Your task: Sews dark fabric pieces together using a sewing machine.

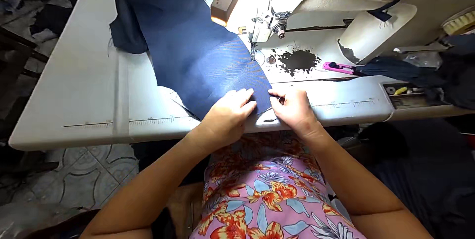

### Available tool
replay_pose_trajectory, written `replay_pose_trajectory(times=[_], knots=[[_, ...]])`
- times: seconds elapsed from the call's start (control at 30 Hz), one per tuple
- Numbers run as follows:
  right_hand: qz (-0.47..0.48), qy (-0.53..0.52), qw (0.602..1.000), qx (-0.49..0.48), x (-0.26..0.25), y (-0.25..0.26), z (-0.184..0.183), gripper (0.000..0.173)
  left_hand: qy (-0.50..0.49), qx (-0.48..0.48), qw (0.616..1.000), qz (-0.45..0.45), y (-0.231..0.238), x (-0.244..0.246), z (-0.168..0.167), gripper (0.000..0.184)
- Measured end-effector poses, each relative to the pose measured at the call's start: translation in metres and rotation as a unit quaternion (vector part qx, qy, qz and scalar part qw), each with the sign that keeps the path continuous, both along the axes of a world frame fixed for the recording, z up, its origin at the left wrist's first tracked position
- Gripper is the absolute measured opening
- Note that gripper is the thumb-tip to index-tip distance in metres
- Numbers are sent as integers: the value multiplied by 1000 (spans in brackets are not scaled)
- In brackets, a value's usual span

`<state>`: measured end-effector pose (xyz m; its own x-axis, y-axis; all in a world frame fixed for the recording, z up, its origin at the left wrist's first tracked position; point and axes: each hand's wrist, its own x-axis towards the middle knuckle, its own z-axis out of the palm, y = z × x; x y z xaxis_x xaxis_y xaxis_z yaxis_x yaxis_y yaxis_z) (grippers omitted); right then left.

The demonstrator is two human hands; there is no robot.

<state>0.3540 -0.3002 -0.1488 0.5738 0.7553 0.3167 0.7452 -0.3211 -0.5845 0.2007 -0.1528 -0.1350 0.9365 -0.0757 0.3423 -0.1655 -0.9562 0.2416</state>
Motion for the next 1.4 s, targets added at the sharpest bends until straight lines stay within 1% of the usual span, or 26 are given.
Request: replay_pose_trajectory(times=[0.1, 0.2, 0.3, 0.4, 0.53, 0.6, 0.63, 0.7, 0.77, 0.8, 0.87, 0.97, 1.17, 1.4], knots=[[7, -1, 1000, 1, 2, 1, 0, 22, -29, -14, 999, -21, 10, 0, -4, 31], [15, -8, 1000, 9, 4, 0, -4, 21, -44, 14, 998, -32, 13, 2, -7, 28], [20, -8, 1000, 8, 5, -1, -5, 20, -39, 13, 998, -47, 16, 1, -12, 30], [31, -21, 999, 4, 6, -1, -7, 20, -42, -2, 997, -58, 20, -2, -18, 36], [40, -70, 997, 1, 8, -2, -9, 20, -47, -6, 996, -71, 21, 0, -19, 39], [54, -99, 994, 2, 13, -2, -11, 18, -27, -11, 998, -61, 19, 0, -19, 39], [77, -108, 991, 17, 18, -2, -13, 17, -15, -15, 998, -54, 19, -1, -19, 38], [164, -114, 978, 58, 30, -3, -16, 16, 3, -18, 999, -46, 18, -1, -19, 35], [282, -121, 949, 73, 44, -5, -18, 20, 0, -9, 999, -48, 19, 1, -19, 33], [330, -120, 933, 73, 50, -7, -17, 23, -4, -4, 999, -50, 19, 2, -20, 34], [375, -126, 916, 67, 57, -11, -13, 27, -8, -5, 999, -50, 22, 3, -23, 39], [388, -144, 908, 59, 60, -17, -9, 28, -4, -33, 998, -45, 23, 1, -28, 41], [389, -152, 907, 55, 66, -10, -9, 29, -6, -48, 998, -43, 29, 4, -34, 48], [375, -136, 916, 44, 81, 8, -13, 35, 61, -49, 997, -26, 46, 20, -24, 54]])
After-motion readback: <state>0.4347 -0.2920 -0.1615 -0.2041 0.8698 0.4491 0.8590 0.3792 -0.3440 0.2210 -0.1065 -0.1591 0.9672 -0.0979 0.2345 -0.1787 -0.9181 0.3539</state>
